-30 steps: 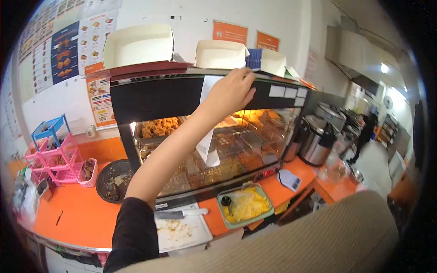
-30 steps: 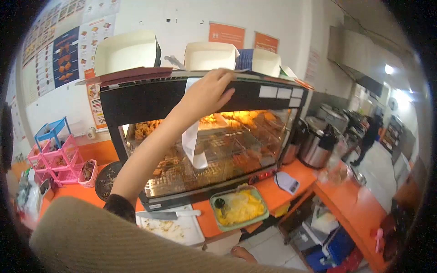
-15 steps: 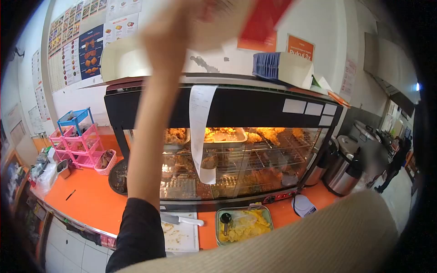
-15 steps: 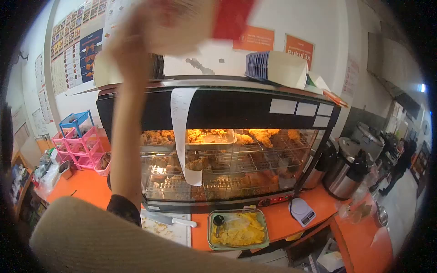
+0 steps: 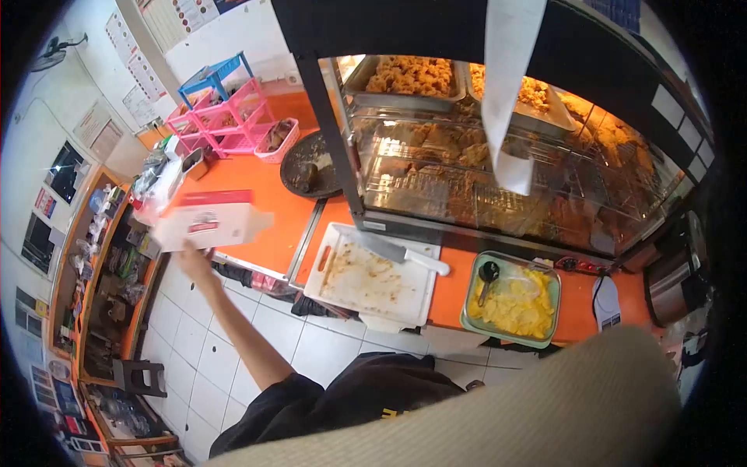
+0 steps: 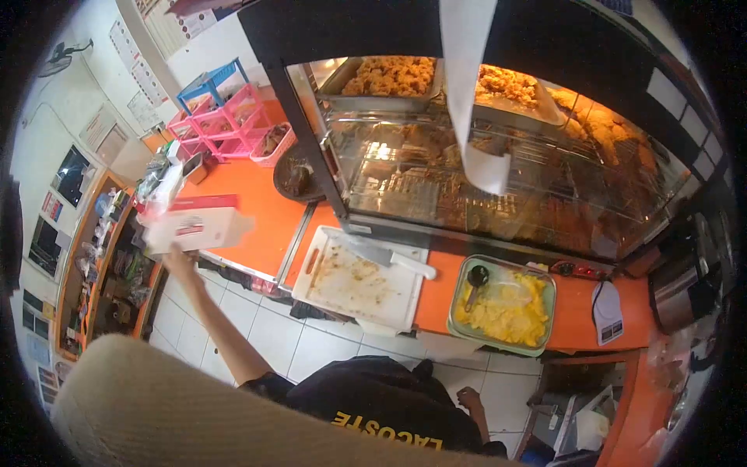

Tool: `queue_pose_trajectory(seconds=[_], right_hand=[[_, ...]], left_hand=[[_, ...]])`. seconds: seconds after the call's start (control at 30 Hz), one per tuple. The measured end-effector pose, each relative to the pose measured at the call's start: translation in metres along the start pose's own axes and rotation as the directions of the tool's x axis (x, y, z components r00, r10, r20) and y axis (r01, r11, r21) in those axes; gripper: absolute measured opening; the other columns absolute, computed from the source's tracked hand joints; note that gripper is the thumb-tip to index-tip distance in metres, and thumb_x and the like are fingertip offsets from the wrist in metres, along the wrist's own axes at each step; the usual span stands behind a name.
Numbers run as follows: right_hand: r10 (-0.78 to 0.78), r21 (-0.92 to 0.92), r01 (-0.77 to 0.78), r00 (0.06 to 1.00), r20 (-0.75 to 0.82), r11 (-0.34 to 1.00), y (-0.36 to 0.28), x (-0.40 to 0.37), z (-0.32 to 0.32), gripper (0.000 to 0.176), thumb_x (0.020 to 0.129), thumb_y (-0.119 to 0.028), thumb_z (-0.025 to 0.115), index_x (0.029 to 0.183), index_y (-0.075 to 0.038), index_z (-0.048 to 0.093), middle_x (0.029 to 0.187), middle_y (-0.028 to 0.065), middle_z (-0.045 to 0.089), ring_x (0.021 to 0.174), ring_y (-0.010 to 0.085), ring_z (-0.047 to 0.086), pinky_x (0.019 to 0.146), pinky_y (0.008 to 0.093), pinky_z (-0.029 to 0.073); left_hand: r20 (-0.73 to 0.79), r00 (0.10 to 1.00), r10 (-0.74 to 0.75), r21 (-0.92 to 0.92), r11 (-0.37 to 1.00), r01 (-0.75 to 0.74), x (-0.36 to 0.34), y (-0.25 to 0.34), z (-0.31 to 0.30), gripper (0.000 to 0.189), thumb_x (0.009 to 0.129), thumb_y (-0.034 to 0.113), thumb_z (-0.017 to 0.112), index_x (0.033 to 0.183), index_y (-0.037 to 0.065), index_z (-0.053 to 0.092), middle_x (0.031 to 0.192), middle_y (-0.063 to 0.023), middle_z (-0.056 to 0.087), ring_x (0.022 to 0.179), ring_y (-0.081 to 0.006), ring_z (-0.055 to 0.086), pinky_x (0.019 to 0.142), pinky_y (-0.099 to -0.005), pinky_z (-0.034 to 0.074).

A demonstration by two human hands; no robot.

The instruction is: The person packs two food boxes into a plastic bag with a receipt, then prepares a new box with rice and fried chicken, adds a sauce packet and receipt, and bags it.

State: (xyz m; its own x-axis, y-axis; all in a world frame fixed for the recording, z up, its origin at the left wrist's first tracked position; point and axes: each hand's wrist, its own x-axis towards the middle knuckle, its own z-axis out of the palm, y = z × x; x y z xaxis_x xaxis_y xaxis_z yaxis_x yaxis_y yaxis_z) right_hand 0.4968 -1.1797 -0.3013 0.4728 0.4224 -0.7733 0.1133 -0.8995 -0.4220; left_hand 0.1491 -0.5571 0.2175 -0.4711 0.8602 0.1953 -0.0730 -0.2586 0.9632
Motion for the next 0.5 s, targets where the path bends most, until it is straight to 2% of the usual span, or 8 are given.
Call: queue_pose_trajectory(seconds=[0.03, 0.07, 0.1, 0.13, 0.2, 0.33, 0.4, 0.5], right_hand=[[0.02, 0.005, -0.02, 1.0, 0.0, 1.0, 0.004, -0.002, 0.007, 0.026, 0.081, -0.03, 0.056, 0.091, -0.008, 0.065, 0.078, 0.0111, 0.068, 0.067, 0.0207, 0.067, 0.067, 0.0363, 0.053], [0.03, 0.019, -0.03, 0.999, -0.012, 0.999, -0.005, -0.013, 0.01, 0.025, 0.081, -0.029, 0.056, 0.091, -0.008, 0.065, 0.078, 0.0111, 0.068, 0.067, 0.0208, 0.067, 0.067, 0.0364, 0.053], [0.035, 0.036, -0.034, 0.998, -0.053, 0.999, -0.013, -0.023, 0.011, 0.025, 0.081, -0.029, 0.056, 0.09, -0.007, 0.065, 0.076, 0.0105, 0.068, 0.066, 0.0216, 0.067, 0.067, 0.0362, 0.053], [0.041, 0.052, -0.036, 0.995, -0.095, 0.998, -0.029, -0.04, 0.009, 0.025, 0.081, -0.029, 0.056, 0.089, -0.007, 0.065, 0.075, 0.0098, 0.068, 0.065, 0.0224, 0.068, 0.067, 0.036, 0.053], [0.049, 0.11, -0.033, 0.988, -0.147, 0.993, -0.046, -0.059, 0.017, 0.022, 0.082, -0.027, 0.058, 0.09, -0.007, 0.063, 0.075, 0.0095, 0.068, 0.06, 0.019, 0.066, 0.06, 0.0337, 0.053], [-0.159, 0.107, 0.193, 0.951, -0.266, 0.975, -0.05, -0.062, 0.086, 0.019, 0.083, -0.025, 0.06, 0.089, -0.007, 0.061, 0.075, 0.0092, 0.066, 0.059, 0.0155, 0.064, 0.053, 0.0314, 0.051], [0.095, 0.208, -0.055, 0.978, -0.188, 0.977, -0.091, -0.092, 0.11, 0.03, 0.083, -0.032, 0.056, 0.089, -0.004, 0.063, 0.095, 0.0178, 0.065, 0.091, 0.0327, 0.062, 0.08, 0.0424, 0.048], [-0.038, 0.269, 0.087, 0.983, -0.181, 0.959, -0.103, -0.128, 0.16, 0.029, 0.083, -0.032, 0.057, 0.09, -0.005, 0.064, 0.095, 0.0171, 0.065, 0.091, 0.0355, 0.062, 0.081, 0.0422, 0.049]], left_hand=[[0.118, 0.993, 0.003, -0.091, 0.996, 0.007, 0.003, -0.024, 0.007, 0.041, 0.093, 0.023, 0.047, 0.13, 0.009, 0.037, 0.113, -0.0125, 0.056, 0.088, -0.0241, 0.062, 0.065, -0.0334, 0.055], [0.128, 0.989, -0.078, -0.004, 0.997, 0.079, 0.005, -0.038, 0.018, 0.04, 0.092, 0.022, 0.046, 0.129, 0.008, 0.037, 0.109, -0.013, 0.057, 0.086, -0.0246, 0.063, 0.066, -0.0329, 0.056], [0.242, 0.955, -0.171, -0.103, 0.974, 0.201, 0.024, -0.066, 0.026, 0.038, 0.091, 0.019, 0.045, 0.127, 0.006, 0.038, 0.105, -0.0138, 0.058, 0.084, -0.025, 0.064, 0.066, -0.032, 0.056], [0.3, 0.951, -0.078, -0.089, 0.99, 0.11, 0.025, -0.081, 0.04, 0.039, 0.091, 0.017, 0.043, 0.127, 0.005, 0.037, 0.11, -0.0158, 0.055, 0.085, -0.0266, 0.064, 0.067, -0.0325, 0.056], [0.415, 0.905, -0.091, -0.185, 0.966, 0.182, 0.034, -0.114, 0.066, 0.039, 0.092, 0.021, 0.044, 0.127, 0.005, 0.036, 0.116, -0.0169, 0.05, 0.089, -0.027, 0.064, 0.07, -0.0316, 0.056], [0.427, 0.824, -0.371, -0.111, 0.883, 0.455, 0.064, -0.165, 0.115, 0.057, 0.093, 0.037, 0.043, 0.135, 0.002, 0.029, 0.129, -0.0185, 0.041, 0.114, -0.034, 0.051, 0.09, -0.0414, 0.047], [0.467, 0.768, -0.439, -0.133, 0.824, 0.551, 0.059, -0.172, 0.127, 0.07, 0.093, 0.047, 0.042, 0.14, -0.001, 0.024, 0.136, -0.0196, 0.037, 0.125, -0.0358, 0.041, 0.102, -0.0434, 0.038], [0.651, 0.721, -0.238, 0.292, 0.955, 0.051, 0.079, -0.262, 0.116, 0.083, 0.091, 0.055, 0.04, 0.142, -0.005, 0.016, 0.145, -0.0217, 0.027, 0.134, -0.0343, 0.029, 0.11, -0.0393, 0.023]])
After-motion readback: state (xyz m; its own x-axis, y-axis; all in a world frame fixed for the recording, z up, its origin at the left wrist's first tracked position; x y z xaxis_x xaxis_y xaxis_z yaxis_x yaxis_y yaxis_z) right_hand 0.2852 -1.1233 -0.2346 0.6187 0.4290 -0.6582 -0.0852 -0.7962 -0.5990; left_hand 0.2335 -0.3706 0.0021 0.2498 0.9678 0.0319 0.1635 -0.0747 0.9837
